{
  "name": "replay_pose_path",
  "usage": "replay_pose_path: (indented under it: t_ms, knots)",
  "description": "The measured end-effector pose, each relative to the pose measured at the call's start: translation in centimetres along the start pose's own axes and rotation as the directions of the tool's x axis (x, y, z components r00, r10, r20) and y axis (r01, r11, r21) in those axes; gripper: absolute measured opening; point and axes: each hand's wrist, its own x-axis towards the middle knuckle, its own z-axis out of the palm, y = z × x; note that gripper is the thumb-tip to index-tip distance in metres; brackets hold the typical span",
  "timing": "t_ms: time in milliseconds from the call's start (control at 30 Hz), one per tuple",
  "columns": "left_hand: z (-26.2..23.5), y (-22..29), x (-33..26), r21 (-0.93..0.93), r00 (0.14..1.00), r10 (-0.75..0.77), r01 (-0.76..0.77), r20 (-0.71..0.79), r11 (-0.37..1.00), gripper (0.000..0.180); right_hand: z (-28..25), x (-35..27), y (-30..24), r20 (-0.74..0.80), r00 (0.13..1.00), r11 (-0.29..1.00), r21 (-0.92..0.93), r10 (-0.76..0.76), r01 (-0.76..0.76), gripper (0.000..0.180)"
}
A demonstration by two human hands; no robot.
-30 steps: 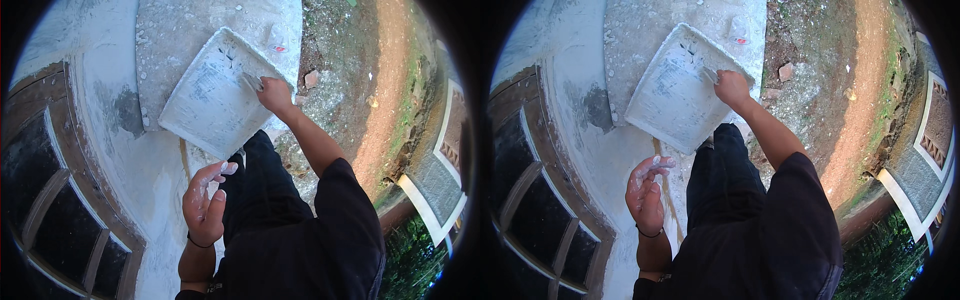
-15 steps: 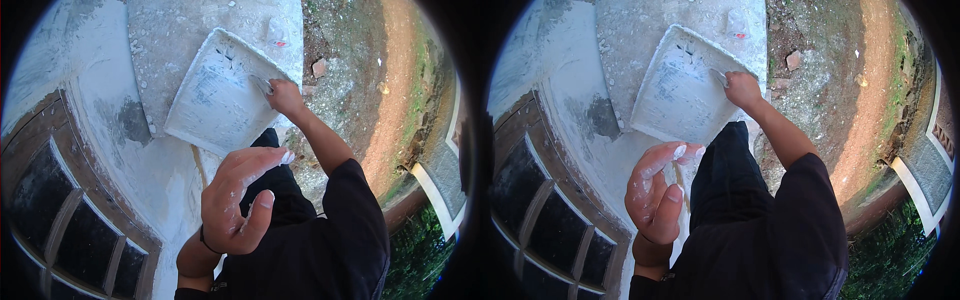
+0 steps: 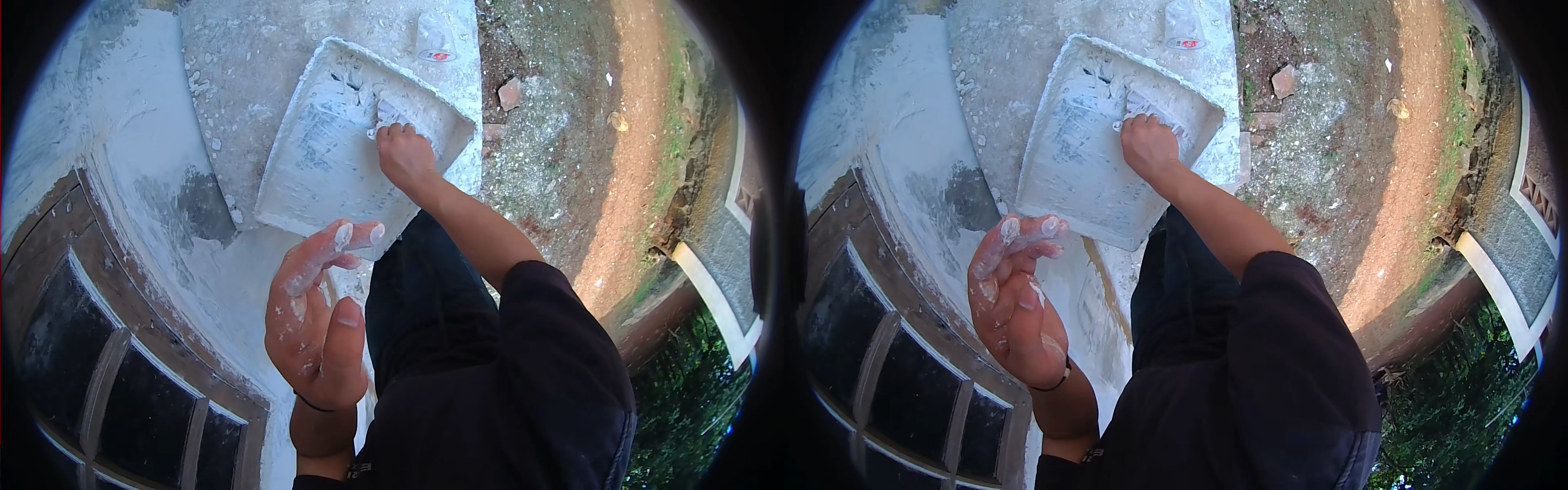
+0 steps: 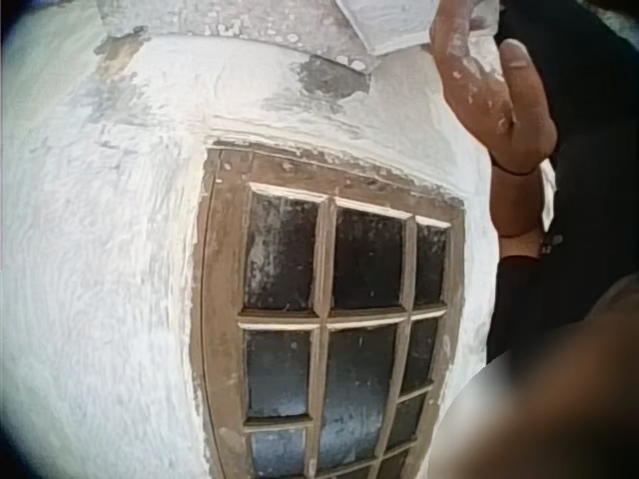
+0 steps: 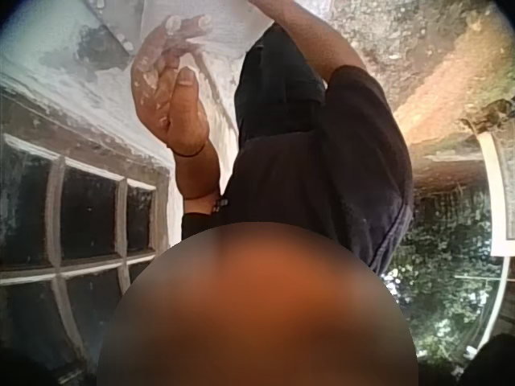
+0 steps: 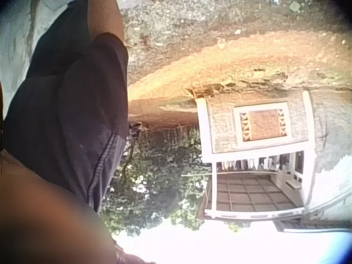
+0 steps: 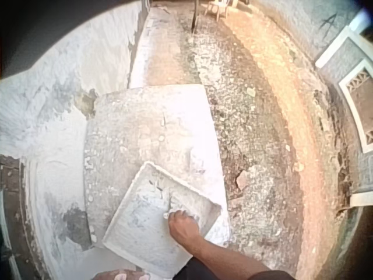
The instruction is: The person applies plaster to an exterior wall using a putty knife, smoothing the plaster onto the wall surface.
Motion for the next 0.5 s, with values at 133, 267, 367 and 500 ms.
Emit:
replay_pose_path:
  t_ms: [133,267,367,500]
  knots:
    - [-0.2,-0.8,0.0,0.048,0.999,0.028,-0.030,0.033,0.998,0.041,-1.1,-0.6,0.6,-0.026,0.999,0.996,0.079,0.032,-0.030,0.010]
    - [0.1,-1.0,0.1,0.087,0.999,0.034,-0.034,0.009,0.996,0.041,-4.2,-0.6,2.2,-0.099,0.992,0.987,0.143,0.083,-0.068,0.010]
    - [0.3,-1.4,-0.1,0.083,0.999,0.046,-0.046,0.004,0.995,0.042,-3.8,0.0,3.7,-0.061,0.990,0.990,0.062,0.128,-0.124,0.011]
    - [0.6,-1.6,-0.8,0.096,1.000,0.024,-0.024,0.003,0.995,0.042,-1.5,0.4,3.2,-0.049,0.996,0.997,0.024,0.071,-0.070,0.013]
